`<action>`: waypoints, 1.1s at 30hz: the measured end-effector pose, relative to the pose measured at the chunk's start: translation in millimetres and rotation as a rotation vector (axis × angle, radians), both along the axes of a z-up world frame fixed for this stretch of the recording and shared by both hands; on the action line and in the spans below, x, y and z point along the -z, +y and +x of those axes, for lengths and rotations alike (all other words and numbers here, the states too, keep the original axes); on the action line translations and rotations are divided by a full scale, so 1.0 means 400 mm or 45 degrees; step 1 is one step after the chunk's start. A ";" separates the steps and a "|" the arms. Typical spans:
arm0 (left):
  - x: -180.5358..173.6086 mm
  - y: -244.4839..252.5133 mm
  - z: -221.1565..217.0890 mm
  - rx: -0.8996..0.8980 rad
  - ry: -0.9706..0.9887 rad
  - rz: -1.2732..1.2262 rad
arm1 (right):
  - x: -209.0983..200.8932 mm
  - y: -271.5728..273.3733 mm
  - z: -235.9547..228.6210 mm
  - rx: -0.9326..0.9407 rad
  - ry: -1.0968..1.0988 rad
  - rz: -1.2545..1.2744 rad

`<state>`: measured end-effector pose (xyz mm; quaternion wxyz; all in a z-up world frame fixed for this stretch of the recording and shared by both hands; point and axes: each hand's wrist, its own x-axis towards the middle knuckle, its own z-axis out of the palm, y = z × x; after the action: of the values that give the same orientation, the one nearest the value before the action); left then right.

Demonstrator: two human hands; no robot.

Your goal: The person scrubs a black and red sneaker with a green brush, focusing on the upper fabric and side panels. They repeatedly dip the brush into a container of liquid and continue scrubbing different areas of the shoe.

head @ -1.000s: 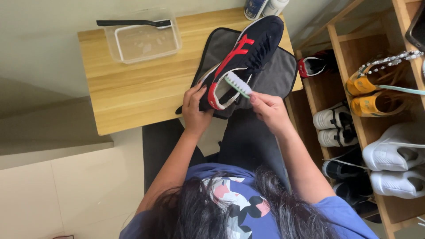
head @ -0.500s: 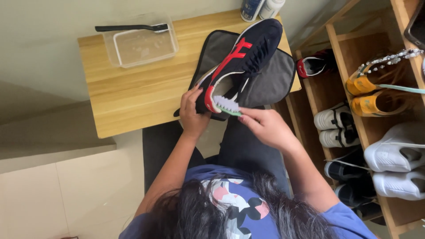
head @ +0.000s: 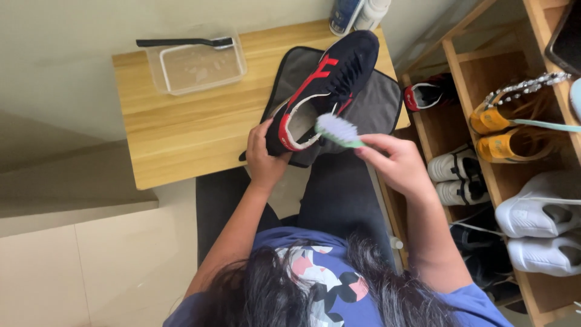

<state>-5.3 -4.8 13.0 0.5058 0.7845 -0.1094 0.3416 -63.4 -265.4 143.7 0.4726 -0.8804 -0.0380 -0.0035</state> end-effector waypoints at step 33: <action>-0.202 -0.038 0.075 0.059 0.848 -0.933 | 0.178 -0.030 0.035 0.526 -0.291 0.610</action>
<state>24.9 -20.2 93.9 0.7634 0.6190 0.1679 0.0771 -49.2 -277.5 72.5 0.6481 -0.7273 0.0905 -0.2069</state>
